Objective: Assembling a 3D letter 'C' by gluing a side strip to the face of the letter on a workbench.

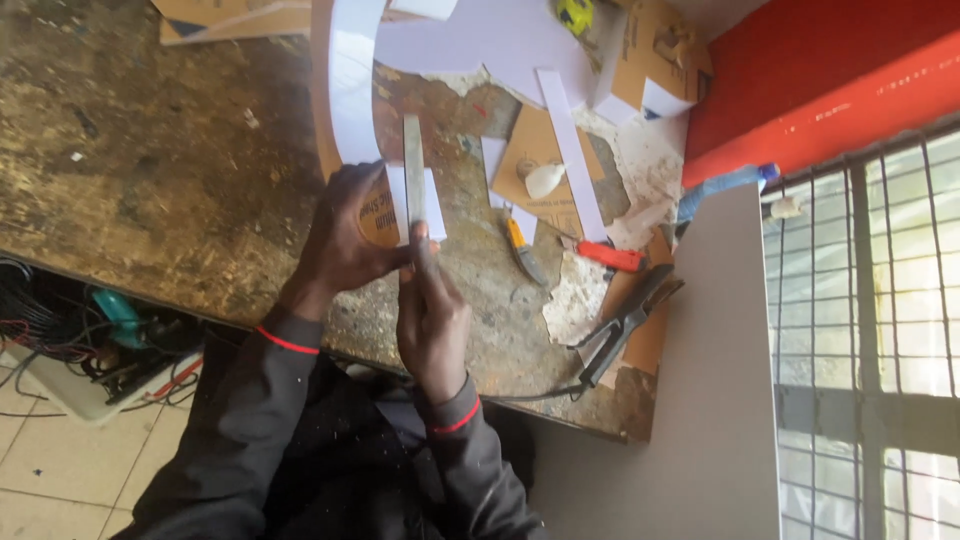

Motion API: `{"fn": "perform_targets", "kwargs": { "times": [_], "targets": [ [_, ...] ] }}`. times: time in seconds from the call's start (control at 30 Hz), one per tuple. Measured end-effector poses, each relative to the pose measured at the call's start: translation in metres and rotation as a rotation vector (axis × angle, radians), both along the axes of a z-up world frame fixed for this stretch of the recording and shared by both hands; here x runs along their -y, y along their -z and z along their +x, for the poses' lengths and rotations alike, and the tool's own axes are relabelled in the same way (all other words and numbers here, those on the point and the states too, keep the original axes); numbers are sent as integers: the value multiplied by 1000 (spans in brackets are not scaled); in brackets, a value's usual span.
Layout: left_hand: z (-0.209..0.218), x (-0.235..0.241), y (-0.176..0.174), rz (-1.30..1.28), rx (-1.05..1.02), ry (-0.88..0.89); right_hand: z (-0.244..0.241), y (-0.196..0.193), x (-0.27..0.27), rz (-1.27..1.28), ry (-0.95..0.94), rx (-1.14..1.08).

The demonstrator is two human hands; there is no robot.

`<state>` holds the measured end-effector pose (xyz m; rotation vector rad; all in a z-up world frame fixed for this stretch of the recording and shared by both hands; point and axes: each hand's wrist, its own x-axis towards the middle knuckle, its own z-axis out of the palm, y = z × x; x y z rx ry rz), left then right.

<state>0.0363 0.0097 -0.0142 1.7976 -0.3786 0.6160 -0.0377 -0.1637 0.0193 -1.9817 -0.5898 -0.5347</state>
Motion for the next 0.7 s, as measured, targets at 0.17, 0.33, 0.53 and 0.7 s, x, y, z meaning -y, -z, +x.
{"fn": "perform_targets", "kwargs": {
  "times": [0.17,0.33,0.53,0.7],
  "targets": [
    [8,-1,-3,-23,55,19,-31,8,7,-35,24,-55],
    [21,4,-10,-85,209,-69,-20,-3,-6,-45,53,-8],
    [14,4,-1,-165,233,-87,-32,17,0,-16,5,-77],
    [20,25,8,-36,133,-177,11,4,0,-16,55,0]
  ]
}}
